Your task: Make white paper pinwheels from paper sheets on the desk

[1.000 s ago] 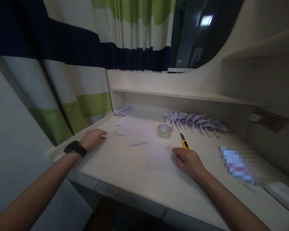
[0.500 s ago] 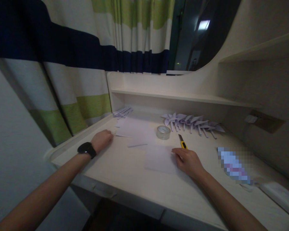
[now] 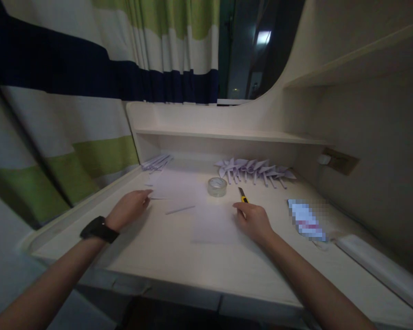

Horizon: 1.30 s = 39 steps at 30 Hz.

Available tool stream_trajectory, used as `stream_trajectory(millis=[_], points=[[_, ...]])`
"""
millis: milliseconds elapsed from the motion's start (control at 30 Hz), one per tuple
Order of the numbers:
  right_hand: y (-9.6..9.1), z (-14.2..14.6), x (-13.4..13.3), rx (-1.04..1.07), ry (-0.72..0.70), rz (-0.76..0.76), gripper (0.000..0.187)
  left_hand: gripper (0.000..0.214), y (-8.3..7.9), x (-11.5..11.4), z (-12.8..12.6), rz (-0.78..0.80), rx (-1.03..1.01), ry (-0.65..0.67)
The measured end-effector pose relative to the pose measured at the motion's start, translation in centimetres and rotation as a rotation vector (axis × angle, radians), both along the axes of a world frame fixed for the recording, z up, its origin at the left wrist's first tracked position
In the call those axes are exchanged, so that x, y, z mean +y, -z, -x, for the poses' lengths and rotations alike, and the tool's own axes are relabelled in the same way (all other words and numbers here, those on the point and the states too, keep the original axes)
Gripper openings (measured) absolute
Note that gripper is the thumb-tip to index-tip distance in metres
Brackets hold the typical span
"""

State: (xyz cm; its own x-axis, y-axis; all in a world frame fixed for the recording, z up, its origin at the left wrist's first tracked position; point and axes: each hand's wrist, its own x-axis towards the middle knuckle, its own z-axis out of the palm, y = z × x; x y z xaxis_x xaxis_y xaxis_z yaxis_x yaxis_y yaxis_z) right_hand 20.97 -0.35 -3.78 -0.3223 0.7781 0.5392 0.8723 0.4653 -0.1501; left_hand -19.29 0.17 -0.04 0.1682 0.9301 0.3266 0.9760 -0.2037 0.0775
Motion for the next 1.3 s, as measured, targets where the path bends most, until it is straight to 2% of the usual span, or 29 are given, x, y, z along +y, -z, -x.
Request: stream_trajectory(millis=[133,233,300,333,400,500,667,800,900,1000,1100,1200,1300], points=[[0.2,0.2,-0.2,0.124,-0.058,-0.075,0.027,0.029,-1.6,-1.4,-6.2,0.100,-0.487,0.188],[0.1,0.5,-0.5,0.208,-0.191,-0.142,0.028,0.028,-2.1,-2.1,-12.4,0.330,-0.901,0.307],[0.1,0.6,-0.7,0.229,-0.238,-0.184,0.039,0.027,-1.8,-2.1,-16.3,0.465,-1.117,0.431],[0.1,0.6,-0.7,0.235,-0.241,-0.204,0.042,0.026,-1.6,-1.9,-17.9,0.524,-1.201,0.475],[0.2,0.6,-0.7,0.236,-0.222,-0.237,0.037,0.024,-0.9,-1.4,-20.4,0.621,-1.290,0.519],[0.6,0.4,-0.5,0.223,-0.175,-0.253,0.028,0.020,-0.1,-0.6,-22.3,0.720,-1.381,0.536],[0.9,0.3,-0.2,0.257,-0.168,-0.308,0.025,0.019,0.2,0.0,-22.6,0.767,-1.399,0.513],[0.8,0.4,0.0,0.331,-0.172,-0.356,0.020,0.032,0.5,0.3,-21.9,0.757,-1.297,0.573],[0.5,0.3,0.1,0.414,-0.063,-0.257,0.019,0.041,1.4,1.0,-20.3,0.548,-1.121,0.535],[0.2,0.2,0.1,0.445,0.019,-0.093,0.022,0.027,2.7,1.9,-17.9,0.262,-0.732,0.504],[0.1,0.4,-0.1,0.395,0.008,0.011,0.022,0.020,3.8,2.5,-15.8,0.032,-0.479,0.558],[0.1,0.7,-0.3,0.319,-0.019,0.058,0.021,0.017,4.6,2.6,-15.1,-0.081,-0.351,0.635],[0.2,0.8,-0.5,0.249,-0.013,0.086,0.022,0.018,4.8,2.5,-15.3,-0.104,-0.345,0.691]])
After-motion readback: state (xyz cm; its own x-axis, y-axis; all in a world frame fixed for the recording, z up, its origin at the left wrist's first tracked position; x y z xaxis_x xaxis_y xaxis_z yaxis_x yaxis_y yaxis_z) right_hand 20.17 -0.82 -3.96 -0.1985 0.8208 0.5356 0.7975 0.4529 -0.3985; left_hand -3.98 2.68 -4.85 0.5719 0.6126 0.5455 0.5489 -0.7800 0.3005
